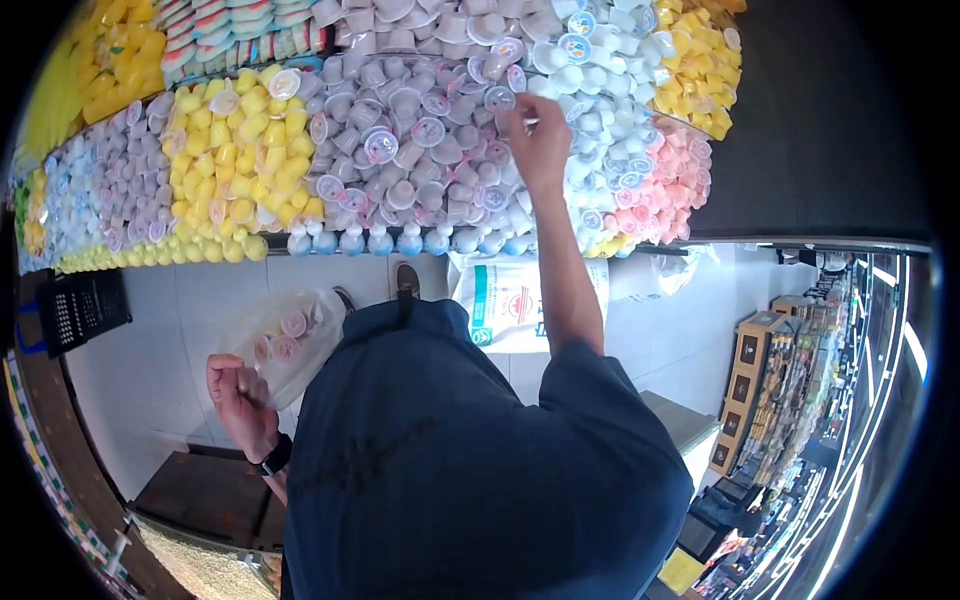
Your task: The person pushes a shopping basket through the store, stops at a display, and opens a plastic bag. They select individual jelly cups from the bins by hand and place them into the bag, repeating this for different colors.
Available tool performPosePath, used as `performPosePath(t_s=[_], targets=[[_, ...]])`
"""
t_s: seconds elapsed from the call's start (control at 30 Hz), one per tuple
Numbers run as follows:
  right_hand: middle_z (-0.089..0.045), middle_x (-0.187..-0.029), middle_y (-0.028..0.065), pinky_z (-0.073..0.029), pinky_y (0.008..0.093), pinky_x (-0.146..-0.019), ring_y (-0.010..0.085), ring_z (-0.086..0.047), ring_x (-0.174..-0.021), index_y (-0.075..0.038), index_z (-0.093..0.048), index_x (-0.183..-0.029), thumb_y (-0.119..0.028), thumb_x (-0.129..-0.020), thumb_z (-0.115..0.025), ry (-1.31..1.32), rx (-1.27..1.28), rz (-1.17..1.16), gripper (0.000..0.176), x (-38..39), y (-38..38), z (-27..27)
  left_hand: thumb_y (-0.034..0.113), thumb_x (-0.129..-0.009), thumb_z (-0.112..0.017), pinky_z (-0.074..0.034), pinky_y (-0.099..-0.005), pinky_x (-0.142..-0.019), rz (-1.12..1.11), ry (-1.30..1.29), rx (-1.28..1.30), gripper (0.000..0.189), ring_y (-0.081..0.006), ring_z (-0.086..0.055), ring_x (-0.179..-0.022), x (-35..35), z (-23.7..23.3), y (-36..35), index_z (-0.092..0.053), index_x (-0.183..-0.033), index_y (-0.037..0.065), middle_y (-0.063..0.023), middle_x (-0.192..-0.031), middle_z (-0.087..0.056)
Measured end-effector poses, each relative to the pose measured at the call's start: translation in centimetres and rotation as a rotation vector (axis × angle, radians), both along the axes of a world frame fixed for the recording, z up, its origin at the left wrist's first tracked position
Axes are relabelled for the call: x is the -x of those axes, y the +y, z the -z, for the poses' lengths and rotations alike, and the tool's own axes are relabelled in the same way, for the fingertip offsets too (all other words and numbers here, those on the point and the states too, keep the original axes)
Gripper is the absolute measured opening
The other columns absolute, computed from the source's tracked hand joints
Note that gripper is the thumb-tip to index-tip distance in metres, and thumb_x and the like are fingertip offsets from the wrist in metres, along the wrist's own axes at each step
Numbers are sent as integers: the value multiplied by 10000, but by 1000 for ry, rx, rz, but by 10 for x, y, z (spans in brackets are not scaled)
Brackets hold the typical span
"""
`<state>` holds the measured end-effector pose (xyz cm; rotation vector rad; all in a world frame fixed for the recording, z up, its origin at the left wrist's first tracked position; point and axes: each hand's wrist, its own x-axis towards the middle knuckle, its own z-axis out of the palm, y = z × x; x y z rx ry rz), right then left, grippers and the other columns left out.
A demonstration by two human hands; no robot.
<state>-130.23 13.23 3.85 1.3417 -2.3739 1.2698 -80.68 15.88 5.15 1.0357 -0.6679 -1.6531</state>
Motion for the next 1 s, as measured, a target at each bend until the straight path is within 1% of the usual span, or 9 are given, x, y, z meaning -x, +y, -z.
performPosePath(t_s=[0.23, 0.53, 0.6, 0.7, 0.73, 0.8, 0.87, 0.9, 1.0], targets=[[-664, -1104, 142, -473, 445, -898, 354, -596, -1053, -64, -648, -1157, -104, -735, -758, 438, 1, -135, 437, 38, -48, -3, 106, -1023, -493, -156, -209, -421, 42, 7, 26, 146, -3, -223, -462, 5, -2, -3, -539, -891, 65, 96, -569, -278], [-679, -1046, 140, -479, 440, -841, 344, -627, -980, -84, -669, -1110, -176, -714, -806, 622, -305, -137, 428, 45, -72, -5, 104, -1003, -505, -181, -207, -417, 30, 10, -21, 107, -16, -242, -470, 13, -1, 2, -533, -903, 77, 86, -586, -298], [-687, -997, 142, -487, 429, -833, 333, -640, -946, -66, -672, -1096, -212, -744, -814, 680, 93, -173, 407, 46, -61, -11, 94, -992, -514, -219, -201, -436, -45, -104, -64, 135, -15, -323, -488, 15, -2, 2, -570, -870, 78, 75, -612, -411], [-692, -1090, 107, -531, 313, -849, 196, -676, -950, -9, -637, -1176, -199, -867, -764, 242, 165, -88, 384, -6, -32, -36, 84, -982, -508, -316, -200, -505, 18, -93, -50, 142, -40, -438, -608, 7, 2, 0, -610, -883, 75, 28, -721, -527], [-674, -1106, 118, -530, 308, -861, 191, -658, -984, 40, -579, -1243, -109, -915, -688, -243, 330, -321, 376, -37, -23, -42, 81, -985, -503, -342, -200, -536, 64, -44, -46, 150, -48, -467, -658, 9, -4, -1, -619, -891, 69, 13, -763, -556], [-646, -1162, 131, -531, 321, -870, 198, -641, -1035, 42, -551, -1275, -101, -945, -627, -640, 247, -508, 368, -99, -3, -46, 106, -989, -512, -303, -195, -496, 41, -82, -19, 129, -34, -420, -582, 15, -7, -3, -599, -900, 71, 35, -703, -503], [-658, -1107, 60, -534, 274, -750, 132, -644, -875, -47, -593, -1258, -111, -908, -682, -839, -86, -759, 367, -160, 10, -31, 130, -994, -522, -264, -190, -455, 55, -85, 25, 117, -21, -373, -505, 26, -8, -6, -579, -908, 74, 58, -643, -450], [-665, -1060, 45, -535, 279, -716, 117, -642, -848, -47, -626, -1193, -135, -907, -692, -614, -156, -1027, 306, -189, 8, -30, 126, -999, -513, -264, -192, -454, 0, -106, 64, 125, -24, -373, -502, 32, -9, -6, -576, -908, 67, 56, -643, -452], [-675, -949, 152, -544, 368, -695, 264, -680, -800, -42, -637, -1133, -227, -843, -735, -661, -473, -1251, 358, -263, 8, 14, 119, -1004, -502, -267, -195, -452, 24, -80, 35, 134, -33, -378, -496, 14, -5, -2, -569, -906, 57, 50, -641, -458]])
